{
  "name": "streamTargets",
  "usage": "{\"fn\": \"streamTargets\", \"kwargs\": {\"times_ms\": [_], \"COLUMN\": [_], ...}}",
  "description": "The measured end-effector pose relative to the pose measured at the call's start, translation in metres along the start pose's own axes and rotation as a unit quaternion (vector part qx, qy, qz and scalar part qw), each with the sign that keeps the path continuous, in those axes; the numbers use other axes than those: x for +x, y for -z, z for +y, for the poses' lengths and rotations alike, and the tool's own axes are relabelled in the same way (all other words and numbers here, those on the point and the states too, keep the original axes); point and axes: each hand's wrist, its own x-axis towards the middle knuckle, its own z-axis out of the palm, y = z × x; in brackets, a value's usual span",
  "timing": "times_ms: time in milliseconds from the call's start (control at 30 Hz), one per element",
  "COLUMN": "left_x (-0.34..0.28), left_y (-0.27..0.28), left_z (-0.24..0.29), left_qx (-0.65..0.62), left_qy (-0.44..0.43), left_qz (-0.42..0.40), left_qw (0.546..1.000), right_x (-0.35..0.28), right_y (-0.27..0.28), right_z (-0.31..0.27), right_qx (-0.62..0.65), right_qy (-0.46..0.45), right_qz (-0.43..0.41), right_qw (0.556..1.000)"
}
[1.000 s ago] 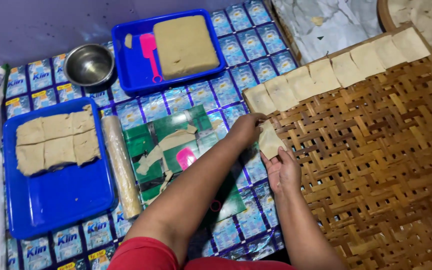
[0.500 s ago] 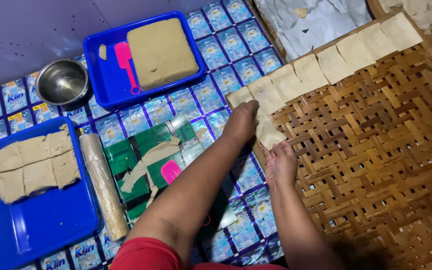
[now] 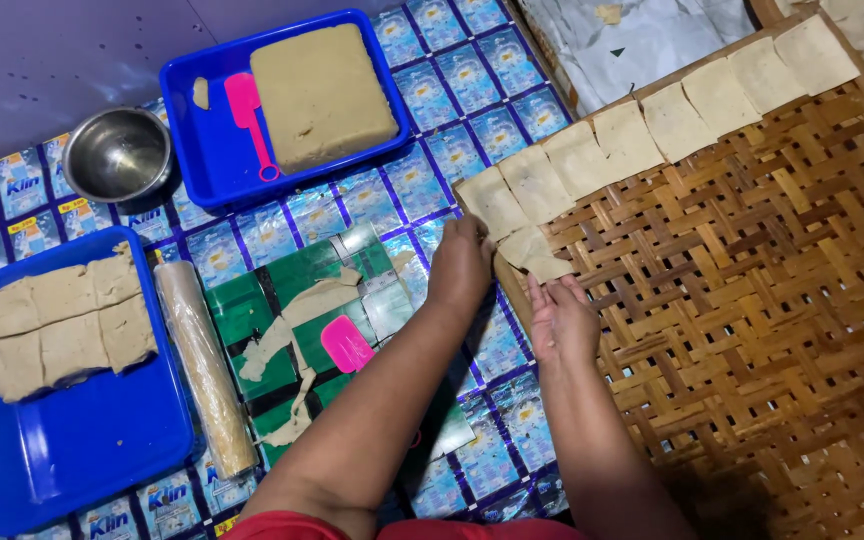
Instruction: Roll out food paste using a rolling pin and cut into squares to place on a tray.
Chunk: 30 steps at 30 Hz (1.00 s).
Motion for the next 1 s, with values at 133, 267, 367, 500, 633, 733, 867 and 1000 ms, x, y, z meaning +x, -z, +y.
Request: {"fn": "streamTargets", "kwargs": {"times_ms": [133, 267, 367, 500, 633, 733, 867, 1000], "left_x": [0.003, 0.016, 0.019, 0.039, 0.049, 0.046, 0.033, 0.028], "left_y": [-0.034, -0.046, -0.041, -0.061, -0.048, -0.047, -0.046, -0.046], "left_z": [-0.029, -0.036, -0.031, -0.041, -0.011, -0.013, -0.028, -0.029], "left_qx": [-0.096, -0.413, -0.463, -0.440, -0.401, -0.382, -0.231, -0.127], "left_qy": [0.096, 0.269, 0.293, 0.245, 0.187, 0.148, 0.148, 0.143], "left_qz": [-0.022, -0.093, -0.084, -0.041, -0.005, 0.005, 0.017, 0.017], "left_qw": [0.990, 0.865, 0.832, 0.863, 0.897, 0.912, 0.961, 0.981], "right_x": [0.004, -0.005, -0.011, -0.017, -0.009, -0.008, -0.019, -0.027], "right_y": [-0.002, -0.014, -0.017, -0.029, -0.040, -0.036, -0.027, -0.022], "right_z": [-0.001, -0.008, -0.013, -0.022, -0.029, -0.024, -0.013, -0.011], "right_qx": [0.011, 0.006, -0.032, -0.074, -0.063, -0.097, -0.219, -0.281], "right_qy": [-0.008, -0.007, 0.002, 0.014, 0.041, 0.060, 0.076, 0.117], "right_qz": [0.015, 0.021, 0.028, 0.026, 0.003, -0.013, 0.033, 0.044], "right_qw": [1.000, 1.000, 0.999, 0.997, 0.997, 0.993, 0.972, 0.952]}}
